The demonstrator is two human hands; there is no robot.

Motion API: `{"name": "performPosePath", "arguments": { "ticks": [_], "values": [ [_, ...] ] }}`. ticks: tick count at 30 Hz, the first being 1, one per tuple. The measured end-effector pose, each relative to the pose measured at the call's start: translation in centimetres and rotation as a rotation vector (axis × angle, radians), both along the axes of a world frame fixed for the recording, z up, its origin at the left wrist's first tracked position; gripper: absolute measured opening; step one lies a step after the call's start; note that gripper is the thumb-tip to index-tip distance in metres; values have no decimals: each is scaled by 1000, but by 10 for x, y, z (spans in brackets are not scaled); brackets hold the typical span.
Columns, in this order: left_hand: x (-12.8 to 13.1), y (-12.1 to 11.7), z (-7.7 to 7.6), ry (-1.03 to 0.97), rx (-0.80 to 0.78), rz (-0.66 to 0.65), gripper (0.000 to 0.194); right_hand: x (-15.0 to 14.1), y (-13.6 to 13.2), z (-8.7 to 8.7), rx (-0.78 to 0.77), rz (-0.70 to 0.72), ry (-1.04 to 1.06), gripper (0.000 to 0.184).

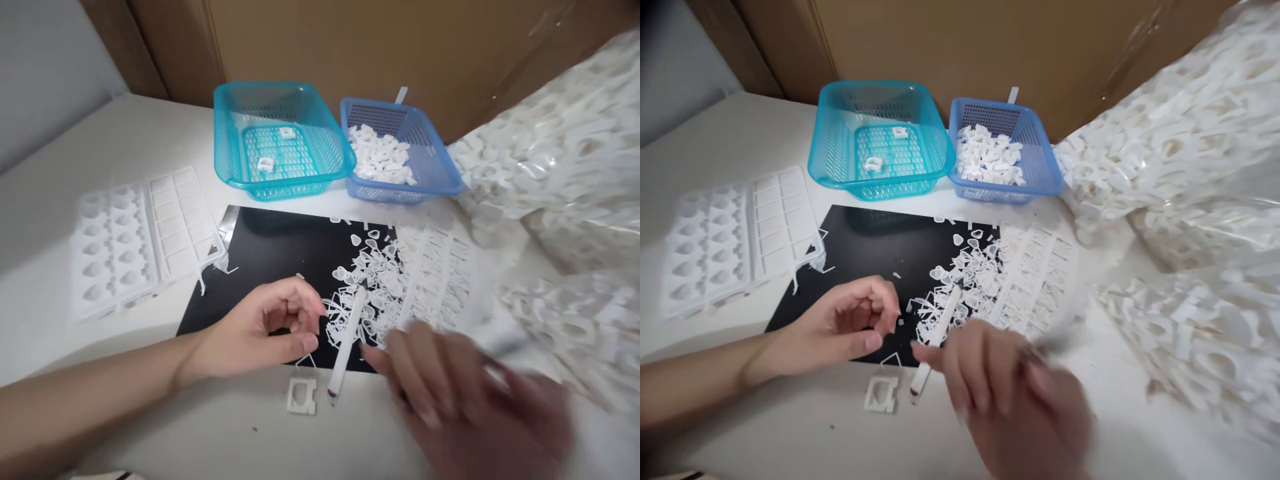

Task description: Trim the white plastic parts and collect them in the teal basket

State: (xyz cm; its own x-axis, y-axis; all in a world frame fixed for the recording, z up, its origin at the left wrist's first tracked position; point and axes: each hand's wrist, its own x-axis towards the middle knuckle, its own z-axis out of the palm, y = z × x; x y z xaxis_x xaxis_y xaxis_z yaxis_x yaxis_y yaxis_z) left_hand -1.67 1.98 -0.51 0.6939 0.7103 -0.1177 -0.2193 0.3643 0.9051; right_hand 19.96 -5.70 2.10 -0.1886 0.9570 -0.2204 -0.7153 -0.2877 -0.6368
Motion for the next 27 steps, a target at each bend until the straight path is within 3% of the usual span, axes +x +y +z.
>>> {"name": "performPosePath", "arguments": {
  "ticks": [5, 11, 27],
  "values": [
    [0, -5, 0, 146, 170, -32, 10, -20, 35, -9, -209, 83, 218, 40],
    [3, -4, 1, 182, 100, 64, 12, -15, 32, -16, -79, 155, 239, 41],
    [1, -1, 4, 230, 312, 18, 10, -15, 32, -21, -114, 174, 302, 38]
  ]
}}
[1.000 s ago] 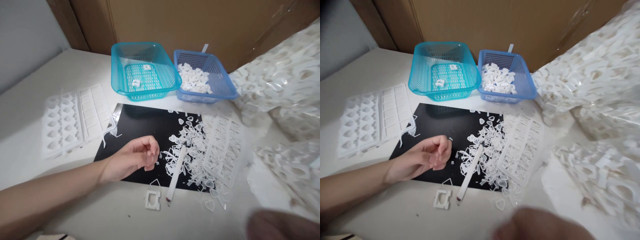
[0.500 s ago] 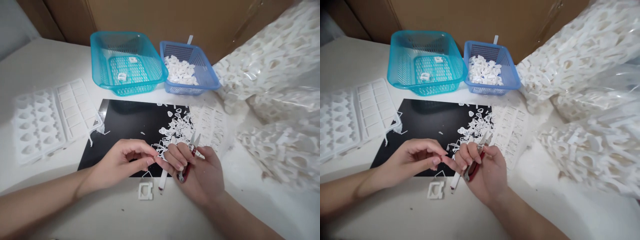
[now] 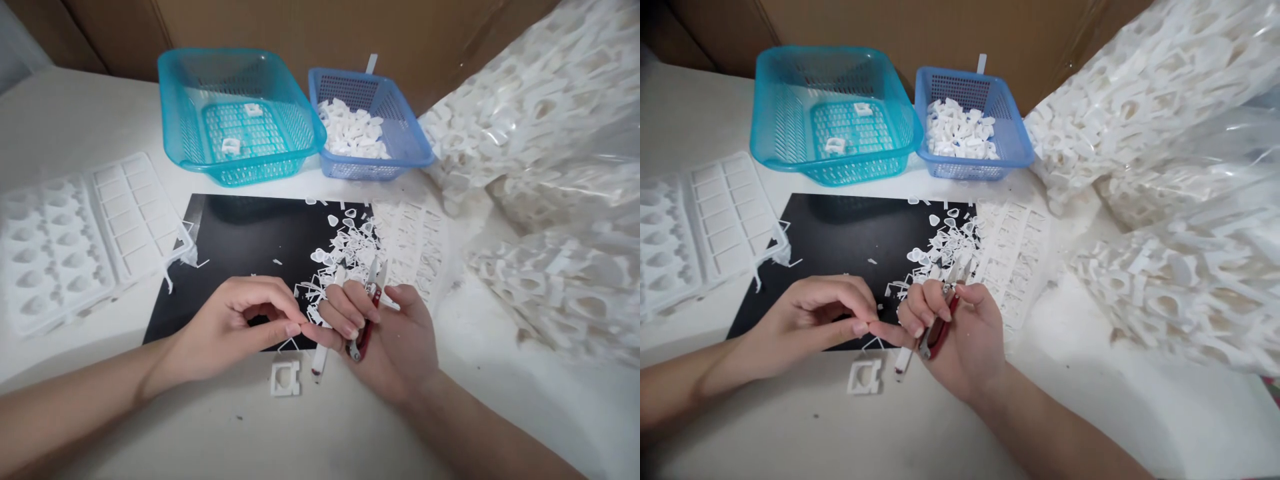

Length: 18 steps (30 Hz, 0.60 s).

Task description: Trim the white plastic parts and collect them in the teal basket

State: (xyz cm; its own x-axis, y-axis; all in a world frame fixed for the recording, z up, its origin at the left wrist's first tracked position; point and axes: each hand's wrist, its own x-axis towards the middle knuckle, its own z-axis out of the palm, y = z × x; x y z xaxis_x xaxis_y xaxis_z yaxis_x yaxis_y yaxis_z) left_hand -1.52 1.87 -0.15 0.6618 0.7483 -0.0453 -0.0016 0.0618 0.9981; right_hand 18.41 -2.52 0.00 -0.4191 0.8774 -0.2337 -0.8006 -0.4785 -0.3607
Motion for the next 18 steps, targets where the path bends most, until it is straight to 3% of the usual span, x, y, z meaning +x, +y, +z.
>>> {"name": "performPosePath", "arguments": {
  "ticks": [10, 18],
  "values": [
    [1, -2, 1, 56, -69, 20, 9, 0, 0, 1, 24, 12, 9, 39],
    [1, 0, 0, 115, -14, -45, 13, 0, 0, 0, 23, 36, -21, 39]
  ]
}}
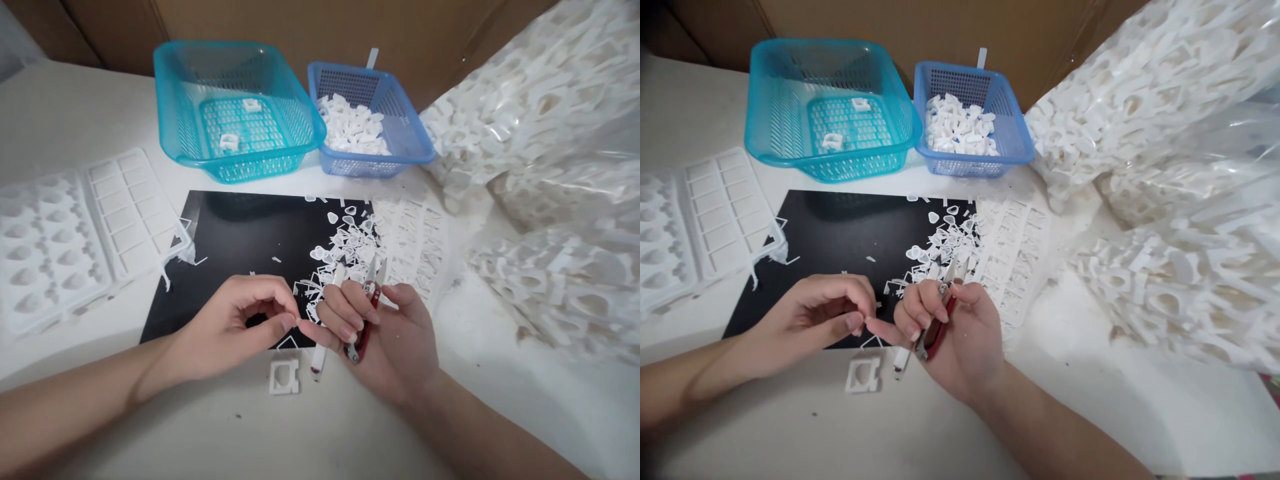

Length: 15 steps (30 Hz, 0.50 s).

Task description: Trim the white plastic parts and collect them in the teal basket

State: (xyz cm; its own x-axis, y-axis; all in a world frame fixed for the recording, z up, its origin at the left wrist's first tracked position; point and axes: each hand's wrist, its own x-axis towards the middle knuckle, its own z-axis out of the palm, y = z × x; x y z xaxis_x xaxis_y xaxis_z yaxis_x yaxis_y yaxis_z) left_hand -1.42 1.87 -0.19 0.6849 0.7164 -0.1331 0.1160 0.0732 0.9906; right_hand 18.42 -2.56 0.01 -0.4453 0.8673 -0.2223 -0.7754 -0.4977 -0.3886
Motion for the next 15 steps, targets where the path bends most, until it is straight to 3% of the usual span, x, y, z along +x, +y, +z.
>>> {"name": "performPosePath", "arguments": {
  "ticks": [6, 15],
  "values": [
    [3, 3, 7, 97, 73, -54, 17, 0, 1, 2, 36, 35, -81, 36],
    [2, 3, 5, 123, 20, -38, 13, 5, 4, 8, 149, 29, -165, 34]
  ]
}}
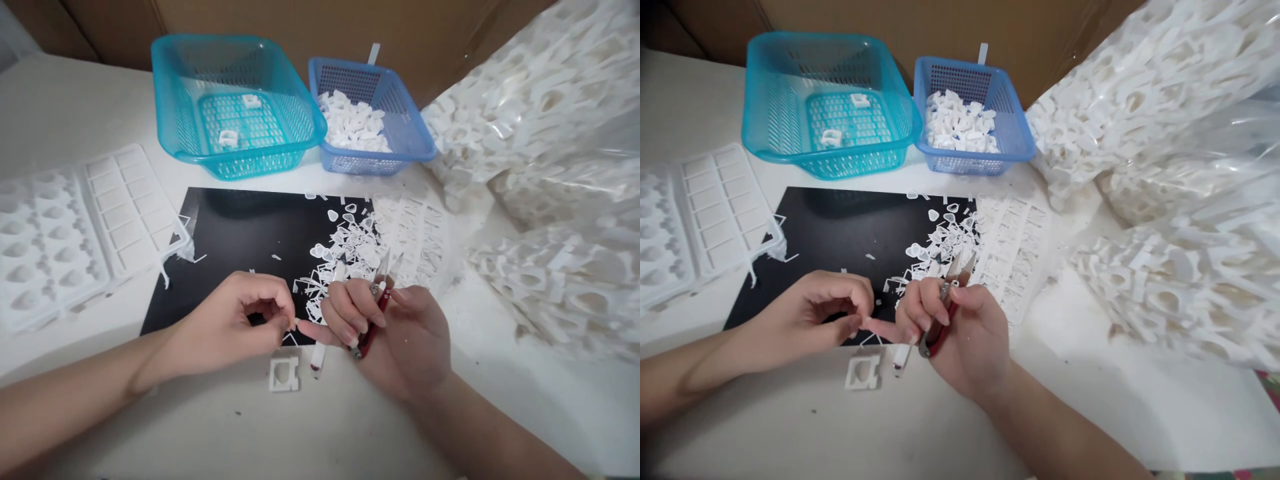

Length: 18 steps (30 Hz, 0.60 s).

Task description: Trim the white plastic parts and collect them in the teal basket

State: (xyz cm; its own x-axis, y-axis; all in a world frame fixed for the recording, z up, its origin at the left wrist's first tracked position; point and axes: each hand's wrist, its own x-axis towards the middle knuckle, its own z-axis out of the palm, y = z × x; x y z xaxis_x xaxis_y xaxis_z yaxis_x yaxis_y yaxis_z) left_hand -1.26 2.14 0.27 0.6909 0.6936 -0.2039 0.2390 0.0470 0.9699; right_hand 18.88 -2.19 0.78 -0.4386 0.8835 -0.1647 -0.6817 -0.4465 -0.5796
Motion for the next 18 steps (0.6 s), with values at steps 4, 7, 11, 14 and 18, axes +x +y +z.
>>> {"name": "performPosePath", "arguments": {
  "ticks": [4, 7, 11, 14, 18],
  "values": [
    [0, 0, 1, -24, -24, -4, 14, 0, -2, 1, 60, 8, -60, 36],
    [0, -1, 0, -24, -62, 0, 12, -1, -8, -3, 359, -30, -329, 35],
    [0, -2, -3, -28, -85, 30, 11, -9, -17, -14, 1190, -97, -876, 33],
    [0, -2, -5, -56, -35, 11, 10, -15, -21, -19, 1590, -44, -1206, 27],
    [0, -2, -6, -86, -26, 54, 6, -16, -19, -17, 1780, 15, -1393, 23]
  ]
}}
